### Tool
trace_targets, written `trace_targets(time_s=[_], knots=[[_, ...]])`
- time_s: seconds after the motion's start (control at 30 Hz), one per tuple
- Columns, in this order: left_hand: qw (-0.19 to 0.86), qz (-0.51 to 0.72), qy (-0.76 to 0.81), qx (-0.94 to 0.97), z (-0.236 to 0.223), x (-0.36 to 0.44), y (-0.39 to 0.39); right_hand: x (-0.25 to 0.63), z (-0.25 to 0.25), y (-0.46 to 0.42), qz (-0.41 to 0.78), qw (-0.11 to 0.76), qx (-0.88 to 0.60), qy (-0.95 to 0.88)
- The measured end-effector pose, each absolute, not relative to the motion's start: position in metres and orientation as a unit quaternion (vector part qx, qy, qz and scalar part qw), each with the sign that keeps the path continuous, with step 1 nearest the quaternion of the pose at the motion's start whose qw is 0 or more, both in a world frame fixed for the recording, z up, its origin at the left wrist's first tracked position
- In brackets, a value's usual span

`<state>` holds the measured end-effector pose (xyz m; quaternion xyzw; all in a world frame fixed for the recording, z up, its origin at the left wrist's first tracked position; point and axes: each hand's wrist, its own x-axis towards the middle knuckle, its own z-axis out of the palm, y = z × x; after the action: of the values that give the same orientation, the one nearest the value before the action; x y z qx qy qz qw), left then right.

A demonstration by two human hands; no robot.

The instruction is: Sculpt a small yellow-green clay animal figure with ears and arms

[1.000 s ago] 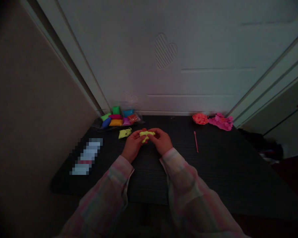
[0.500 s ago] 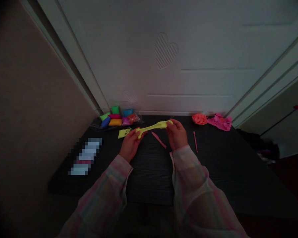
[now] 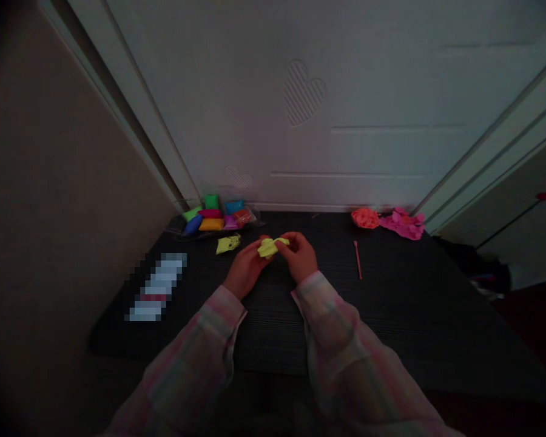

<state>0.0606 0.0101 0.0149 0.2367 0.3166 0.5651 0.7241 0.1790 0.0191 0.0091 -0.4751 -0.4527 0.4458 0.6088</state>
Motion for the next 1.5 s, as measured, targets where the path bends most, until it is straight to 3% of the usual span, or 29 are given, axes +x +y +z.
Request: trace_targets(time_s=[0.23, 0.7, 1.2, 1.5], knots=[[0.722, 0.548, 0.318, 0.277, 0.014, 0.062, 0.008, 0.177, 0.008, 0.016, 0.385, 0.597, -0.504, -0.491], [0.674, 0.538, 0.382, 0.331, 0.009, 0.058, 0.010, 0.176, 0.008, 0.014, 0.450, 0.527, -0.486, -0.533], [0.751, 0.549, 0.267, 0.252, 0.017, 0.054, 0.010, 0.183, 0.012, 0.022, 0.542, 0.588, -0.447, -0.401], [0.624, 0.573, 0.373, 0.379, 0.009, 0.057, 0.013, 0.175, 0.005, 0.020, 0.507, 0.590, -0.451, -0.438]])
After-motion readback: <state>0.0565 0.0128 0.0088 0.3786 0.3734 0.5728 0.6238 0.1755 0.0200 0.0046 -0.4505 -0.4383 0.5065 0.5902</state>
